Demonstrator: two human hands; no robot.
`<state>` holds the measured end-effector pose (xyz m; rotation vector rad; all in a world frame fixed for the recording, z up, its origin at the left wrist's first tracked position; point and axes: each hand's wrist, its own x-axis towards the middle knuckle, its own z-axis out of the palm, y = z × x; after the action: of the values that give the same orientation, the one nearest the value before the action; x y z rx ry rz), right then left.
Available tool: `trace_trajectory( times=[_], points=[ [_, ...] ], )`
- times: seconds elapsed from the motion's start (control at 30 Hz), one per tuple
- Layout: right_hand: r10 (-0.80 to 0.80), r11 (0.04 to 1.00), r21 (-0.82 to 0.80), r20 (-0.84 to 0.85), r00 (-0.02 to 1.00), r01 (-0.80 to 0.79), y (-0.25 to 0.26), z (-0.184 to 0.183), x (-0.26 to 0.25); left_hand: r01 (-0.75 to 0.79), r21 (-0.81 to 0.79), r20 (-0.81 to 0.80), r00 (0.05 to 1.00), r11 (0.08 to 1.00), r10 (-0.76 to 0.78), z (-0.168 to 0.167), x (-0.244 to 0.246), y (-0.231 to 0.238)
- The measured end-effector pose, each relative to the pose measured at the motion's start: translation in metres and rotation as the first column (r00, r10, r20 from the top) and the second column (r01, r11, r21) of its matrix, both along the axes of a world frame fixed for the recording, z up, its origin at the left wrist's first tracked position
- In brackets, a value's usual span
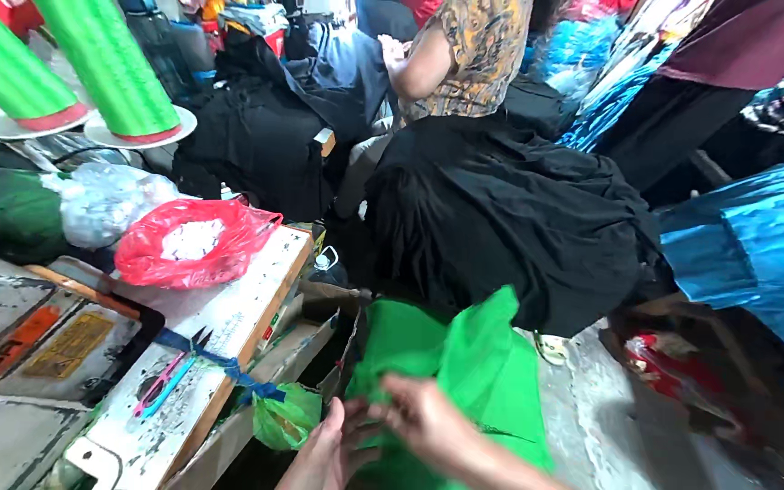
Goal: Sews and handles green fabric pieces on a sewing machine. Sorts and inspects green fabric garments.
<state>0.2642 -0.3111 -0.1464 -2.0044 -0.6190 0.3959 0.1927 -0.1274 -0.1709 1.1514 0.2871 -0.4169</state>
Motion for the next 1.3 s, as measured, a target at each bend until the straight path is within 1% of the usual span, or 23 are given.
trace_trajectory(
  times=[0.03,0.07,0.1,0.17,0.2,0.3,0.33,0.4,0.5,0.53,0.6,0.67,0.73,0.77,0.83,0.9,0.93,1.0,1.07,1.1,1.17,1.23,1.3],
  points=[
    [0.117,0.993,0.001,0.063,0.991,-0.117,0.016,-0.008,-0.020,-0.118,-0.064,-0.066,0.991,0.991,0.114,0.009,-0.004,-0.004],
    [0.207,0.978,-0.021,0.114,0.972,-0.205,0.026,-0.011,-0.034,-0.229,-0.032,-0.127,0.966,0.973,0.223,0.015,-0.007,-0.008],
    [0.300,0.953,-0.065,0.096,0.949,-0.295,0.030,-0.007,-0.042,-0.313,0.038,-0.163,0.935,0.949,0.315,0.016,-0.010,-0.010],
    [0.417,0.904,-0.126,0.039,0.908,-0.409,0.031,0.007,-0.044,-0.404,0.148,-0.138,0.895,0.903,0.424,0.011,-0.017,-0.007],
    [0.391,0.918,-0.109,0.097,0.915,-0.380,0.029,0.010,-0.038,-0.422,0.189,-0.079,0.893,0.887,0.442,0.010,-0.019,-0.004],
    [0.193,0.981,-0.048,0.238,0.952,-0.187,0.028,0.033,0.002,-0.419,0.279,0.220,0.904,0.864,0.367,0.024,-0.023,0.005],
    [0.181,0.983,-0.014,0.254,0.950,-0.183,0.031,0.040,0.015,-0.421,0.311,0.334,0.888,0.852,0.317,0.034,-0.024,0.007],
    [0.320,0.938,0.091,0.151,0.935,-0.336,0.042,0.056,0.030,-0.460,0.379,0.562,0.804,0.803,0.195,0.055,-0.025,0.013],
    [0.568,0.809,0.209,-0.036,0.822,-0.550,0.064,0.086,0.027,-0.602,0.416,0.801,0.597,0.682,0.039,0.093,-0.034,0.031],
    [0.610,0.782,0.189,-0.033,0.792,-0.594,0.070,0.095,0.024,-0.640,0.419,0.828,0.560,0.644,0.017,0.107,-0.042,0.039],
    [0.684,0.723,0.081,0.055,0.727,-0.686,0.079,0.107,0.022,-0.692,0.407,0.844,0.535,0.596,0.045,0.136,-0.062,0.049],
    [0.707,0.685,-0.016,0.256,0.659,-0.728,0.089,0.109,0.021,-0.744,0.427,0.856,0.516,0.515,0.036,0.155,-0.080,0.059],
    [0.603,0.723,-0.019,0.503,0.619,-0.690,0.099,0.108,0.022,-0.788,0.460,0.866,0.501,0.409,-0.008,0.161,-0.094,0.068],
    [0.543,0.747,0.023,0.555,0.630,-0.664,0.103,0.114,0.024,-0.810,0.470,0.870,0.493,0.351,-0.029,0.161,-0.099,0.074],
    [0.483,0.745,0.198,0.499,0.719,-0.637,0.109,0.135,0.025,-0.844,0.473,0.875,0.483,0.252,-0.028,0.161,-0.110,0.084],
    [0.516,0.700,0.355,0.349,0.782,-0.620,0.119,0.154,0.018,-0.861,0.462,0.878,0.478,0.215,0.030,0.165,-0.121,0.093],
    [0.550,0.684,0.372,0.304,0.778,-0.628,0.126,0.159,0.012,-0.865,0.458,0.876,0.479,0.206,0.060,0.169,-0.127,0.096],
    [0.652,0.602,0.311,0.342,0.677,-0.736,0.140,0.164,0.000,-0.884,0.427,0.886,0.452,0.190,0.109,0.178,-0.140,0.102],
    [0.734,0.520,0.169,0.414,0.539,-0.837,0.152,0.173,-0.004,-0.924,0.370,0.910,0.382,0.099,0.161,0.190,-0.156,0.109],
    [0.722,0.540,0.047,0.487,0.492,-0.840,0.157,0.176,-0.005,-0.941,0.336,0.922,0.335,0.026,0.194,0.196,-0.165,0.113],
    [0.662,0.632,-0.180,0.631,0.404,-0.754,0.168,0.179,-0.001,-0.965,0.245,0.943,0.215,-0.091,0.256,0.206,-0.186,0.126],
    [0.671,0.655,-0.241,0.621,0.404,-0.717,0.178,0.177,0.010,-0.968,0.183,0.954,0.134,-0.169,0.267,0.209,-0.212,0.147],
    [0.703,0.661,-0.257,0.541,0.461,-0.705,0.185,0.177,0.020,-0.957,0.138,0.960,0.065,-0.255,0.274,0.209,-0.237,0.165]
  ],
)
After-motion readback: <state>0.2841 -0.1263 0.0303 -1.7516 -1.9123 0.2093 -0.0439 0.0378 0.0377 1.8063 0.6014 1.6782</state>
